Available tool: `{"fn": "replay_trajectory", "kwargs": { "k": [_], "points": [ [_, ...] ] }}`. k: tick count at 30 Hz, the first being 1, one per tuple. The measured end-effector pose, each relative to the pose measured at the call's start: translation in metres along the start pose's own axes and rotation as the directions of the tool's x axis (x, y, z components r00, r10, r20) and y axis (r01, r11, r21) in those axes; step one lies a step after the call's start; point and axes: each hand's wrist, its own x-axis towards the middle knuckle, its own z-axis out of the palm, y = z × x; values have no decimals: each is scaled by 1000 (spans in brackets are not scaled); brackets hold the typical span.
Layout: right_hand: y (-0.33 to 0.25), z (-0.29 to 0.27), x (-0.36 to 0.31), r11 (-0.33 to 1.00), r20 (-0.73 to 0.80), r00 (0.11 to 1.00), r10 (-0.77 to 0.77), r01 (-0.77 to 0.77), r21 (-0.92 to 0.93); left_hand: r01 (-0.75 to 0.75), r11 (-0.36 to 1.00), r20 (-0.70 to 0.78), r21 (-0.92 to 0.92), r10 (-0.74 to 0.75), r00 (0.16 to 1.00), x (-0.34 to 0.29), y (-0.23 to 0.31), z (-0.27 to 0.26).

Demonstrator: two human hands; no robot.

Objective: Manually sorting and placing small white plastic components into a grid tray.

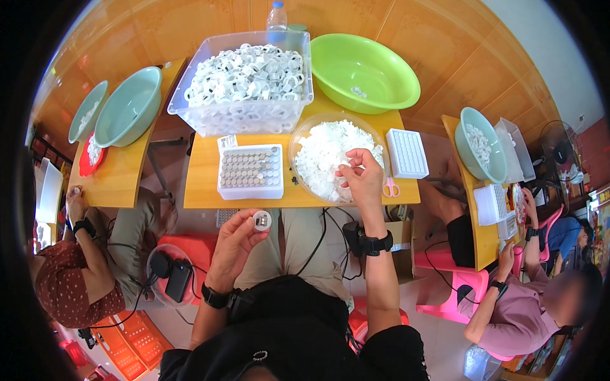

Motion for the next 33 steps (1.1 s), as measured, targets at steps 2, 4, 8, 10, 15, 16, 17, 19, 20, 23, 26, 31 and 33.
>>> {"fn": "replay_trajectory", "kwargs": {
  "k": [2,4,8,10,15,16,17,19,20,23,26,31,33],
  "points": [
    [-4,1,-5,996,130,992,-2,-9,90,12,1000,-4,-23,-12,1000,0,2,0],
    [-3,2,-11,987,192,981,-18,-12,157,6,1000,-3,-4,-6,1000,-1,3,1],
    [-14,17,-30,966,319,948,13,-95,242,6,1000,7,-9,-6,1000,0,4,-1],
    [-21,27,-41,956,332,943,7,-103,275,1,1000,-1,-29,-1,1000,-1,5,-1],
    [-32,43,-62,946,470,882,-9,-145,289,-13,998,-4,-60,13,1000,-2,9,-5],
    [-33,45,-66,967,518,855,-17,-118,226,-11,998,-1,-61,11,1000,-2,9,-6],
    [-34,48,-69,978,556,831,-21,-100,186,-8,998,2,-62,8,1000,-2,9,-7],
    [-33,52,-72,987,559,815,-155,107,118,-5,998,6,-57,5,1000,-1,10,-5],
    [-33,54,-74,949,570,772,-282,311,49,-1,999,11,-53,1,1000,-1,10,-4],
    [-44,65,-84,926,577,755,-310,377,3,-16,999,13,-52,16,1000,-1,9,-5],
    [-50,69,-86,899,594,737,-322,435,-53,-20,999,18,-42,20,1000,0,9,-6],
    [-47,69,-82,860,608,702,-371,507,-60,-11,1000,40,3,11,999,0,9,-9],
    [-47,69,-80,832,611,680,-405,552,-63,-12,1000,64,22,11,998,-1,8,-10]
  ]
}}
